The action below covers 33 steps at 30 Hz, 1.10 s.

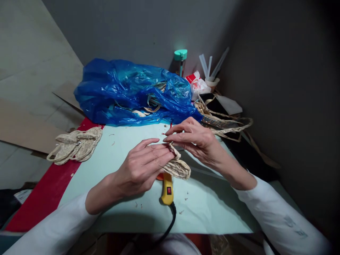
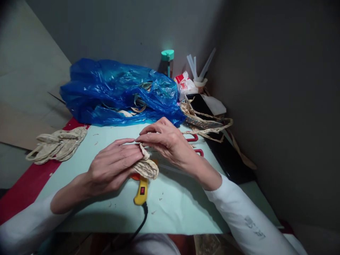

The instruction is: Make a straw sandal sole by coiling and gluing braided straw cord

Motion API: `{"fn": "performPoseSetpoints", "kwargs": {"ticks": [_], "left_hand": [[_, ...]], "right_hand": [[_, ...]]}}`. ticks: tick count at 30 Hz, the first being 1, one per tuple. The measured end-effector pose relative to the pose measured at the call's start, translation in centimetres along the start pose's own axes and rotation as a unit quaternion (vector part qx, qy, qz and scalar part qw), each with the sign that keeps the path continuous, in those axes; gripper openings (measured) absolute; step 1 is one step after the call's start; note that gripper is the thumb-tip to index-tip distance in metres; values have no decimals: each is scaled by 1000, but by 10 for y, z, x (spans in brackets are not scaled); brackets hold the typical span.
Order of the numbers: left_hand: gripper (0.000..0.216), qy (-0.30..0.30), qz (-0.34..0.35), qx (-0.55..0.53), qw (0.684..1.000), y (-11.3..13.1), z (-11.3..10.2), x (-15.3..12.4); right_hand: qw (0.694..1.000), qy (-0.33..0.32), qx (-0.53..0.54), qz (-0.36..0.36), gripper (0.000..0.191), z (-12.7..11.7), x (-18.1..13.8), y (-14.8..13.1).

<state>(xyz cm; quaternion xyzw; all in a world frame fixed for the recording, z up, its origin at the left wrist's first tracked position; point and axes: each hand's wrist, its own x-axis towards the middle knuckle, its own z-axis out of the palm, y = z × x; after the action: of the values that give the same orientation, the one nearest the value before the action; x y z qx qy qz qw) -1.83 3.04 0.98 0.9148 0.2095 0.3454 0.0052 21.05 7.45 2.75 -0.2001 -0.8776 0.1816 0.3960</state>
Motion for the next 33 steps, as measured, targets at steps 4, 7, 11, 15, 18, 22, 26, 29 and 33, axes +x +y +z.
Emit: {"fn": "performPoseSetpoints", "kwargs": {"ticks": [4, 7, 11, 15, 18, 22, 26, 29, 33], "left_hand": [[45, 23, -16, -1, 1000, 1, 1, 0], [47, 31, -42, -8, 999, 2, 3, 0], [54, 46, -73, -34, 996, 1, 5, 0], [59, -8, -54, -30, 998, 1, 5, 1], [57, 2, -47, -12, 999, 1, 5, 1], [58, 35, -50, 45, 997, -6, -1, 1], [62, 65, -73, 129, 987, -21, -11, 0], [64, 96, -101, 170, 976, -30, -16, 0], [66, 130, -119, 188, 966, -37, -19, -3]], "right_hand": [[1000, -2, 5, 7, 19, 0, -1, -1], [1000, 5, 7, 13, 20, 0, -1, -4], [1000, 14, -3, 14, 21, 3, -1, -6], [999, 16, 23, 23, 34, 8, -1, -10], [998, 1, 55, 41, 48, 9, -1, -14], [996, 26, 7, 89, 45, 1, -2, -22], [975, 71, -104, 182, 16, -6, -13, -35], [965, -15, -143, 218, 28, 10, -27, -46], [936, -52, -235, 256, 51, 50, -42, -60]]}}
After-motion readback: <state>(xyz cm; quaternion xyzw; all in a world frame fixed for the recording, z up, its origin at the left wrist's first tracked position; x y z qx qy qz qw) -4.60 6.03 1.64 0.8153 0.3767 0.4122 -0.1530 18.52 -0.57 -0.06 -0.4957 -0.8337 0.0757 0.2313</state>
